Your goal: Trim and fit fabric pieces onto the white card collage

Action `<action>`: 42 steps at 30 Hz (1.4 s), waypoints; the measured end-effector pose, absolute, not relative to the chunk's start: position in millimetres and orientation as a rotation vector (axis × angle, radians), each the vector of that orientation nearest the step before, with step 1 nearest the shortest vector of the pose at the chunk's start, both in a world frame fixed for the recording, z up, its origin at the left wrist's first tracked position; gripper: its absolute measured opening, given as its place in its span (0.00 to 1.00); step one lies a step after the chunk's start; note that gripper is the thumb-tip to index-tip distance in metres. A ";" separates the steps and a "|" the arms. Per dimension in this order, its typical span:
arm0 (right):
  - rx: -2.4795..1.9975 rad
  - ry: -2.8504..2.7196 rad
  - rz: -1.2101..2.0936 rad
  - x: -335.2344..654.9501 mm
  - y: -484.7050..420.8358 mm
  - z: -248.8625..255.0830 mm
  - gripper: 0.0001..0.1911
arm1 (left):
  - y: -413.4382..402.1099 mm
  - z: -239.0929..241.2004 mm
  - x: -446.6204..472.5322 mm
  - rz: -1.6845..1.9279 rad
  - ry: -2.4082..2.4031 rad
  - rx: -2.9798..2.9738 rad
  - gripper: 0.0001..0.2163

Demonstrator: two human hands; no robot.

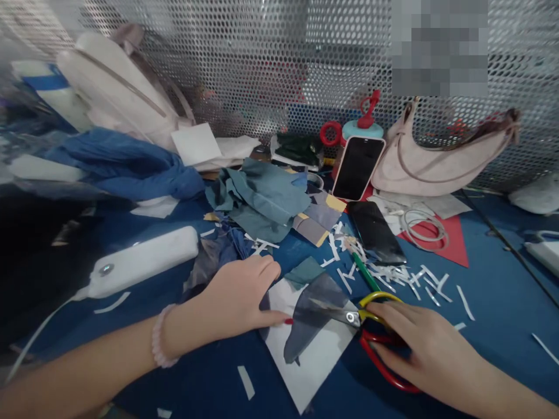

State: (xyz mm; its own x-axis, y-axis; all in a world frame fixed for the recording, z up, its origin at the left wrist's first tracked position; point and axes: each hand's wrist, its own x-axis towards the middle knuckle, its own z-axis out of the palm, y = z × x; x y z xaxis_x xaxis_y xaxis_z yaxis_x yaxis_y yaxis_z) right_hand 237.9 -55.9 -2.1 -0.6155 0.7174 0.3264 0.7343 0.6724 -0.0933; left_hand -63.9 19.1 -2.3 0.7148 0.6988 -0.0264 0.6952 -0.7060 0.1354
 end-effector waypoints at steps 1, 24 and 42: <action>-1.139 -2.559 -0.099 232.1 -54.6 -2.2 0.12 | 18.5 -0.6 -62.2 -0.042 1.174 2.728 0.25; -1.082 -2.821 0.031 218.3 0.8 0.4 0.06 | 18.3 -3.5 -70.4 0.067 1.177 2.548 0.14; -1.185 -2.861 0.116 208.1 -1.0 3.5 0.05 | 37.8 -16.1 -48.1 0.342 0.850 2.547 0.14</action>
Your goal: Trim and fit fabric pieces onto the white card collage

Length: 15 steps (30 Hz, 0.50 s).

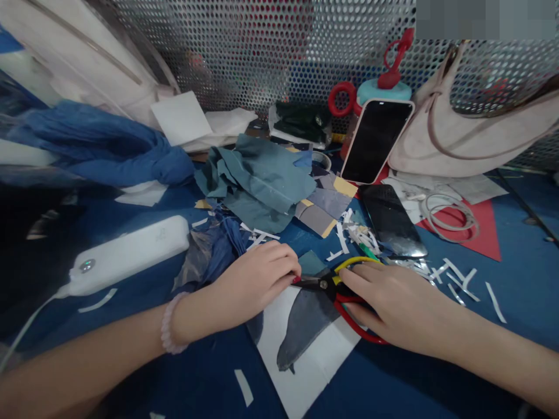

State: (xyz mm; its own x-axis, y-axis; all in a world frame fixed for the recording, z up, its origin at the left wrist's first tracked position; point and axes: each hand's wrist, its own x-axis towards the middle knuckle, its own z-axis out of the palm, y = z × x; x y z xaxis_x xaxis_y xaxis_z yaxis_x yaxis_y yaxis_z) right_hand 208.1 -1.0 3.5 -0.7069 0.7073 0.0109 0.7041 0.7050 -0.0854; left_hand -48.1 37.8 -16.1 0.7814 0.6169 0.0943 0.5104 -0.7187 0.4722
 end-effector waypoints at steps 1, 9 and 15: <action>-1.200 -2.869 0.112 207.3 -1.0 3.8 0.04 | 38.9 -15.5 -47.3 0.309 0.882 2.493 0.13; -1.169 -2.893 0.099 204.8 0.0 3.3 0.03 | 42.4 -13.9 -45.5 0.223 1.038 2.273 0.11; -1.131 -2.908 0.073 204.9 -0.6 2.4 0.02 | 42.0 -14.2 -44.9 0.237 1.054 2.224 0.11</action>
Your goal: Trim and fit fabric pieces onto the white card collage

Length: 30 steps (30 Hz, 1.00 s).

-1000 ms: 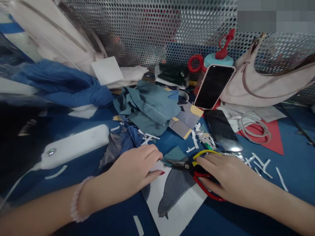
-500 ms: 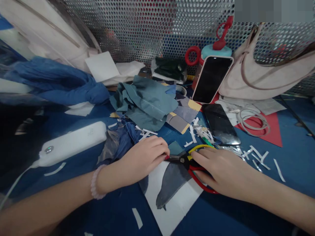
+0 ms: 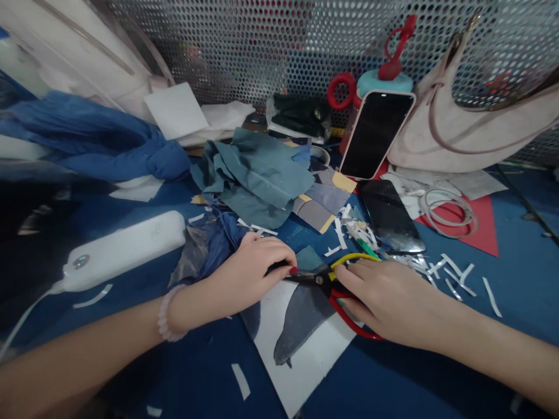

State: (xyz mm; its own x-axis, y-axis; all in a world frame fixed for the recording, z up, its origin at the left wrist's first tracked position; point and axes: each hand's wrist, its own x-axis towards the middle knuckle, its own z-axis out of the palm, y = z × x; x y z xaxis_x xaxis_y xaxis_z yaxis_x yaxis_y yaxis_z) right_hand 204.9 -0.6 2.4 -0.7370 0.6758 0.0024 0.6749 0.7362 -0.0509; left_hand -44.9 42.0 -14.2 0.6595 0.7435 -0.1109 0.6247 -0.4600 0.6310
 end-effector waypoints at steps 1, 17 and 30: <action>-1.128 -2.906 0.058 205.2 -0.9 2.2 0.02 | 42.0 -14.2 -44.9 0.238 1.056 2.224 0.11; -1.061 -2.908 -0.014 206.6 -5.2 -0.9 0.03 | 41.3 -14.2 -45.7 0.230 1.074 2.265 0.14; -1.097 -2.937 -0.091 200.8 -5.2 -0.3 0.03 | 42.1 -13.1 -43.4 0.211 1.103 2.262 0.12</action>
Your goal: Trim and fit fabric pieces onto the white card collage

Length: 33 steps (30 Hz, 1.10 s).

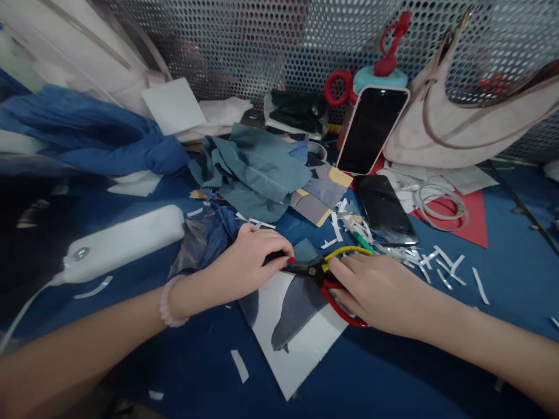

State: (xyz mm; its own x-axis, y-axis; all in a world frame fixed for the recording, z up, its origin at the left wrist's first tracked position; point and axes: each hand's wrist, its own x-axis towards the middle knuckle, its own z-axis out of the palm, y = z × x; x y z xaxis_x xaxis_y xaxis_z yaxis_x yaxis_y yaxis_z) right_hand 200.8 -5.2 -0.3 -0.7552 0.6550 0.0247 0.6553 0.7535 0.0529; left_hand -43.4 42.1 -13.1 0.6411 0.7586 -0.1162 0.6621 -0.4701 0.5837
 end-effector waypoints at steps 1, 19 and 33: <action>-1.090 -2.944 -0.091 200.8 -5.0 -0.3 0.03 | 42.2 -13.3 -43.5 0.209 1.104 2.265 0.12; -1.109 -2.904 -0.095 203.8 -11.3 1.2 0.02 | 45.8 -17.1 -51.4 0.248 1.059 2.239 0.13; -1.081 -2.912 -0.238 197.8 -7.7 0.2 0.03 | 46.5 -14.6 -48.0 0.248 1.068 2.228 0.12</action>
State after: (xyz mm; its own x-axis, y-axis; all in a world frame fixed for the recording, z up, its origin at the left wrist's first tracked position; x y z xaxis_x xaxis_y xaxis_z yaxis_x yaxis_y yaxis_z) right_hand 197.8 -7.7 0.2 -0.7590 0.6464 0.0781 0.6505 0.7476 0.1337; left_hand -48.0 46.5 -14.6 0.6510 0.7520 -0.1030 0.6299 -0.4595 0.6262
